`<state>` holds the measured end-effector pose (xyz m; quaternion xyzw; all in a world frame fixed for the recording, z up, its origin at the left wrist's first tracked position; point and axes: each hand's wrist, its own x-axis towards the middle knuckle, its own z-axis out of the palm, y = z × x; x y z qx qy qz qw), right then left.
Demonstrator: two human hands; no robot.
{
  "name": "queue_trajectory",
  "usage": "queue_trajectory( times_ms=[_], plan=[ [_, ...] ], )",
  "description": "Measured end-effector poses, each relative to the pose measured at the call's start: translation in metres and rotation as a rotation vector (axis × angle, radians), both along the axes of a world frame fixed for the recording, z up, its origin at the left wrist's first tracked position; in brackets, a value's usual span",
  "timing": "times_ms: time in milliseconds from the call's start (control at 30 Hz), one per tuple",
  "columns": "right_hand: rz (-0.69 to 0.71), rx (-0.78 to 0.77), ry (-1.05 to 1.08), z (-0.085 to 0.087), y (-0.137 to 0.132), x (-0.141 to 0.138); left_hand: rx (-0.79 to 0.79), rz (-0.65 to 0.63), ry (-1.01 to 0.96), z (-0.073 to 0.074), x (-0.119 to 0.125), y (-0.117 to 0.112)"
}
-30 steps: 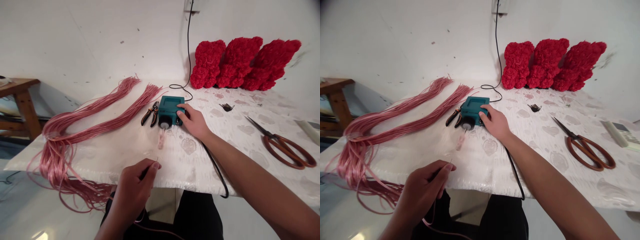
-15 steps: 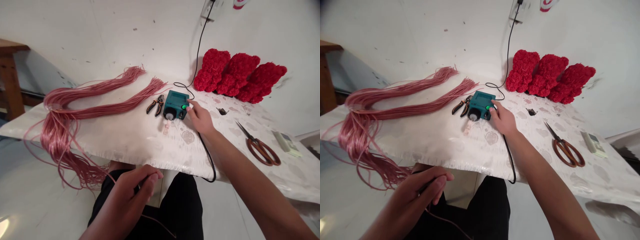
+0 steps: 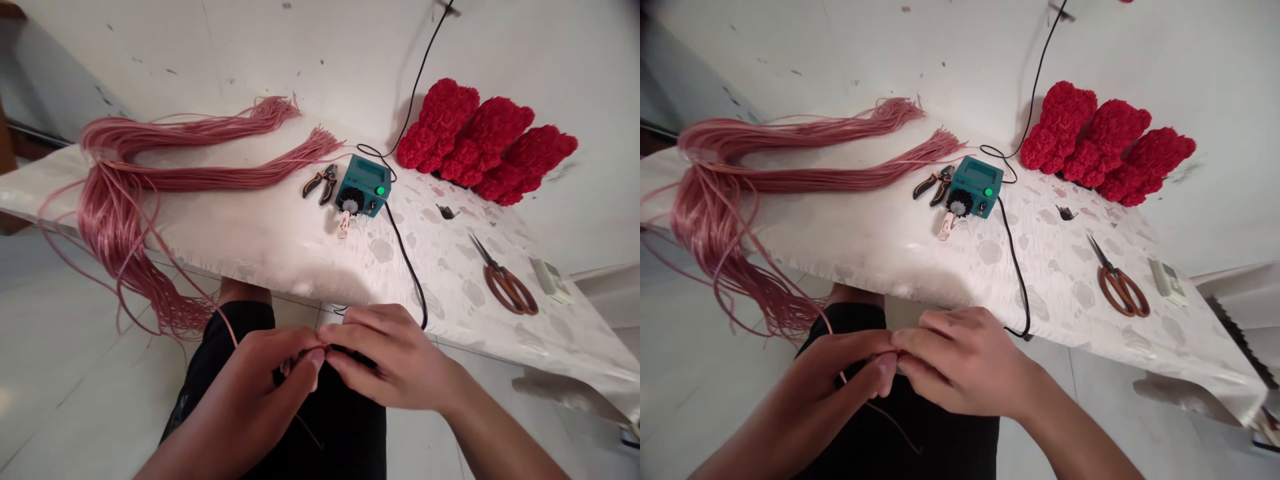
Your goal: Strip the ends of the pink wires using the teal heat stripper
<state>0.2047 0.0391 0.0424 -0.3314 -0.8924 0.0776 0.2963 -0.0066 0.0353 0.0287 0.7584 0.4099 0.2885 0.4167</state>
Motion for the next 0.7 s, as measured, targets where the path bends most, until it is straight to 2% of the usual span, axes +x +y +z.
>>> queue_trajectory(
  times_ms=[167,333,433,500,533,600,700],
  plan=[
    [0.030,-0.117,0.037,0.004,-0.008,-0.004,-0.006,-0.056,-0.001,0.002,-0.006,-0.010],
    [0.029,-0.226,0.156,0.000,-0.013,-0.002,-0.017,-0.068,-0.013,0.003,-0.007,-0.015],
    [-0.043,-0.240,0.281,-0.001,-0.024,0.010,-0.013,-0.051,-0.056,0.003,-0.008,-0.013],
    [-0.105,-0.296,0.347,-0.005,-0.041,0.016,-0.005,-0.005,-0.094,0.001,-0.009,-0.012],
    [-0.106,-0.352,0.373,-0.009,-0.053,0.016,-0.002,0.026,-0.114,0.000,-0.009,-0.011],
    [-0.049,-0.688,0.395,-0.023,-0.080,0.009,-0.008,0.086,-0.161,-0.003,-0.009,-0.009],
    [0.003,-0.856,0.379,-0.057,-0.116,-0.021,-0.045,0.145,-0.219,-0.006,-0.005,-0.009]
  ],
)
